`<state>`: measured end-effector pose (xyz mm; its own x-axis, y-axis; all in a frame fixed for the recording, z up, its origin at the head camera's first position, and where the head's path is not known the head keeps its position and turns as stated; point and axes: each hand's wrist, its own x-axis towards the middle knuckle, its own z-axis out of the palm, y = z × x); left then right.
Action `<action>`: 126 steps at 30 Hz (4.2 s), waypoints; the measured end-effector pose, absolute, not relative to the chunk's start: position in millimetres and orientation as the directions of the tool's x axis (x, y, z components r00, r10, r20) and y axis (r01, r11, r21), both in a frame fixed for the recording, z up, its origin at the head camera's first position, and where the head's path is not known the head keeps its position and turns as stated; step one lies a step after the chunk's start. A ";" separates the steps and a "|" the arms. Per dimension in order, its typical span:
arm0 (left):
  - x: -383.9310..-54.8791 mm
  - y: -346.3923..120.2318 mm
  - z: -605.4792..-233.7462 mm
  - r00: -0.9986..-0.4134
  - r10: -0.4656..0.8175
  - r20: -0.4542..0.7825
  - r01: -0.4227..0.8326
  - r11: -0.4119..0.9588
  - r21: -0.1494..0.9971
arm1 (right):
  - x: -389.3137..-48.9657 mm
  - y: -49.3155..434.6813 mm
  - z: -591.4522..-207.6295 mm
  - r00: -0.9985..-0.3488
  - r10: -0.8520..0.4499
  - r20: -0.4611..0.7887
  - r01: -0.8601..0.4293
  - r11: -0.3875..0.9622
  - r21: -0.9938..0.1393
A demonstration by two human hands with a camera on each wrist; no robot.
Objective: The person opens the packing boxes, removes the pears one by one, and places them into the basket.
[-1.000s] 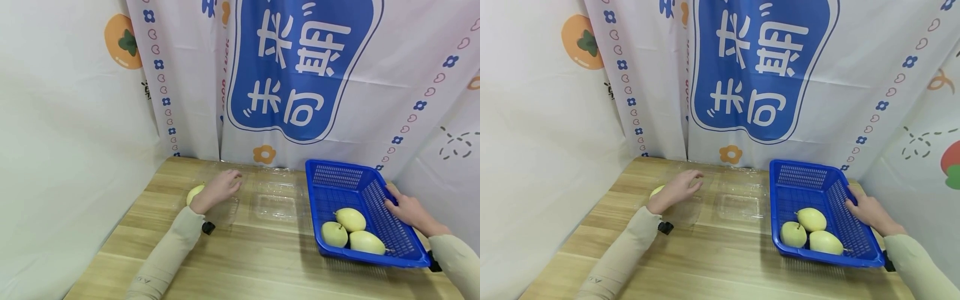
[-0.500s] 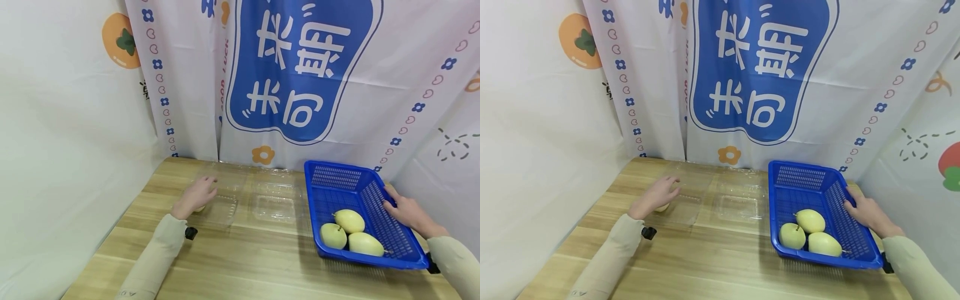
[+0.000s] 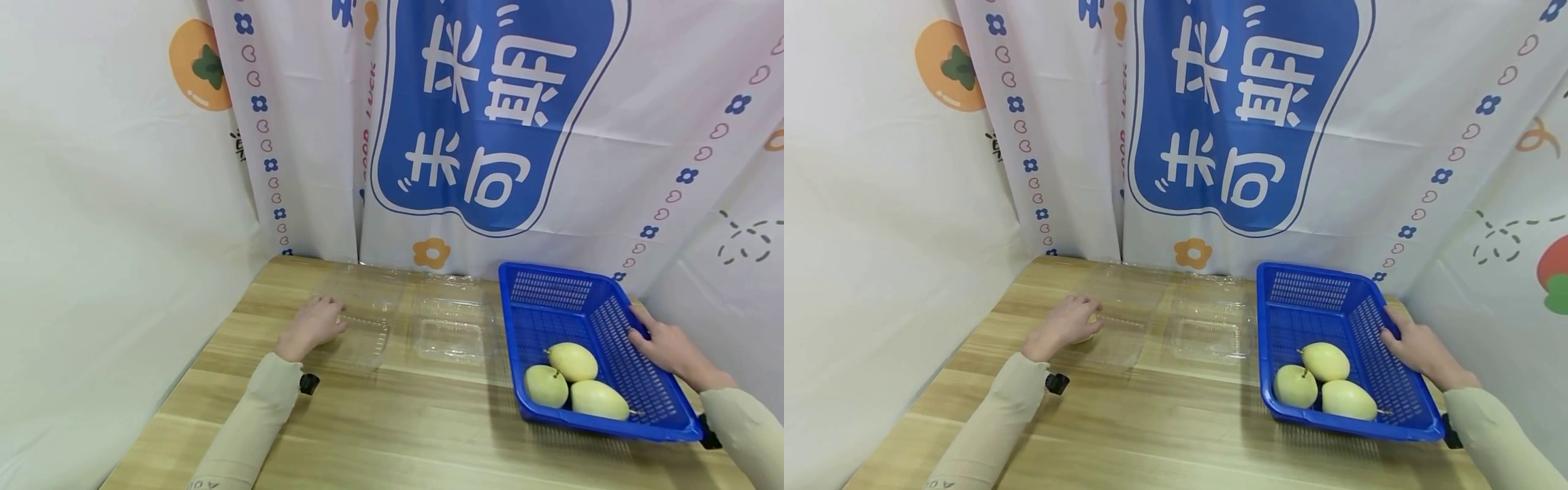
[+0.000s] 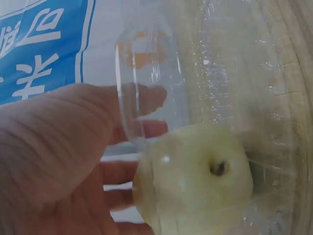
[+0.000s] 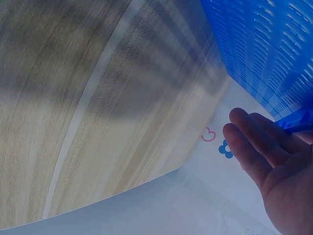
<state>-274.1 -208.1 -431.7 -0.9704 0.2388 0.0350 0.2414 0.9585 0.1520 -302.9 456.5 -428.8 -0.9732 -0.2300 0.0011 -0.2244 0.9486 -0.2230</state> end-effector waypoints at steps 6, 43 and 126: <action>-278.0 -207.6 -434.1 -0.966 0.238 0.099 0.254 0.943 0.215 | -304.3 458.7 -430.6 -0.974 -0.225 0.003 -0.220 0.950 -0.223; -282.4 -210.9 -453.4 -0.976 0.218 0.002 0.214 0.956 0.201 | -306.2 458.1 -429.1 -0.973 -0.228 0.028 -0.229 0.948 -0.222; -304.6 -38.8 -370.2 -0.811 0.569 0.136 0.582 0.760 0.290 | -303.5 455.0 -430.0 -0.972 -0.235 -0.002 -0.230 0.952 -0.203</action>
<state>-304.6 -38.8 -370.2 -0.8107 0.5693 0.1363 0.5822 0.7595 0.2902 -303.5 455.0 -430.0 -0.9720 -0.2348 -0.0022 -0.2295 0.9519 -0.2032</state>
